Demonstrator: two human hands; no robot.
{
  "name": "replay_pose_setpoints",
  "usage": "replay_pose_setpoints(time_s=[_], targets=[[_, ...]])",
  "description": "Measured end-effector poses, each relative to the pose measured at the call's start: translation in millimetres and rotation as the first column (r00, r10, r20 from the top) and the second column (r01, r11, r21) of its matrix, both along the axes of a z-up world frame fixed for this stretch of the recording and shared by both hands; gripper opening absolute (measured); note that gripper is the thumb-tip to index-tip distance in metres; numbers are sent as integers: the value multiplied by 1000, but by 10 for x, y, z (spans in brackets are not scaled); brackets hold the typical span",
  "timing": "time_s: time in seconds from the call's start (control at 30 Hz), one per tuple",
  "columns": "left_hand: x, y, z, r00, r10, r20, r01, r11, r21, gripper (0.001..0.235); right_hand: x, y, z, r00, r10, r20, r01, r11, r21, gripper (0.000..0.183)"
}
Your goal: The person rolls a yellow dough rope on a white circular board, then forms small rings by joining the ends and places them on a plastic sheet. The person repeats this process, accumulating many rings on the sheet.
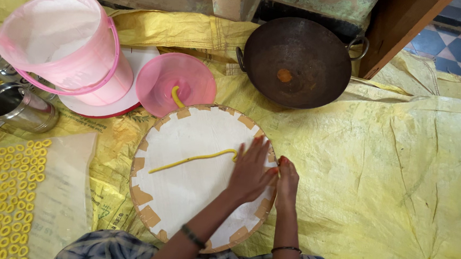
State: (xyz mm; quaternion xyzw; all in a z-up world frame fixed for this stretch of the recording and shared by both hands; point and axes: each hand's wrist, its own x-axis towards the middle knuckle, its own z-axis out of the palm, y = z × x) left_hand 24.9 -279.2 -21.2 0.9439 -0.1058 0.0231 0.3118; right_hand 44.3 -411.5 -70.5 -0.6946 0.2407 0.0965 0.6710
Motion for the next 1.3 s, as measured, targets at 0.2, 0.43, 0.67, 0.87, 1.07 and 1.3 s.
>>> replay_pose_setpoints(time_s=[0.2,0.43,0.67,0.87,1.07,1.3], targets=[[-518,1055,-1,979,142,149,-178,948,264,71,-118,359,247,872,275,406,-60,882,-468,28],[-761,1964,93,923,322,211,-373,884,281,58,-105,648,312,723,607,329,-3,480,-878,32],[-744,2236,111,890,450,69,-455,886,93,51,-19,417,238,711,612,345,11,481,-876,17],[-685,2408,216,920,382,-91,-376,924,74,55,34,234,284,786,533,313,41,460,-887,17],[-718,2569,358,924,317,-214,-343,934,-97,59,-43,291,429,768,531,358,83,473,-877,21],[-779,2717,587,911,288,-293,-379,865,-329,69,-411,701,512,701,653,287,-103,491,-865,33]])
